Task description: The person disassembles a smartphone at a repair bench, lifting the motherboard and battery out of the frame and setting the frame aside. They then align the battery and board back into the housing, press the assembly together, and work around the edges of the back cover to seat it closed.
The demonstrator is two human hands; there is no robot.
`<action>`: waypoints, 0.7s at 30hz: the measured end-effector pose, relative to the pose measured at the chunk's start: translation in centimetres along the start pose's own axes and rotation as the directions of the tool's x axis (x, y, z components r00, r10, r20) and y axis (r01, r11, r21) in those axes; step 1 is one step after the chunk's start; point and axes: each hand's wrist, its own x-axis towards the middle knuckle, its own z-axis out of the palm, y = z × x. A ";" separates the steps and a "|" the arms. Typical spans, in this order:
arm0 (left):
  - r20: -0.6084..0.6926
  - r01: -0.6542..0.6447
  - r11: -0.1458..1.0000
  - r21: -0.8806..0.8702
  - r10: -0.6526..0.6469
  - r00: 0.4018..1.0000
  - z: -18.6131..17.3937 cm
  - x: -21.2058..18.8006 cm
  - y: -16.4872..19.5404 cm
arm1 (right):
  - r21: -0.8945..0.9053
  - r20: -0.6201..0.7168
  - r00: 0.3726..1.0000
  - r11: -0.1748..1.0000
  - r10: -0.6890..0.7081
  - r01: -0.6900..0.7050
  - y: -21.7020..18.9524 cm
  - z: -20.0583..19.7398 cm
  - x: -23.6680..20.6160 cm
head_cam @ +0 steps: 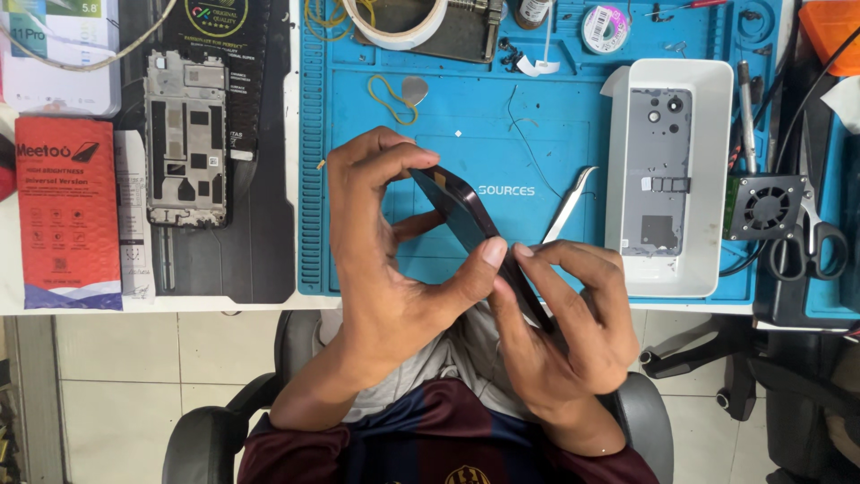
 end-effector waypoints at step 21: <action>-0.057 -0.047 0.997 0.066 0.051 0.997 1.3 -0.2 -0.2 | 0.084 -0.085 0.995 0.995 0.054 -0.047 0.7 0.4 -0.1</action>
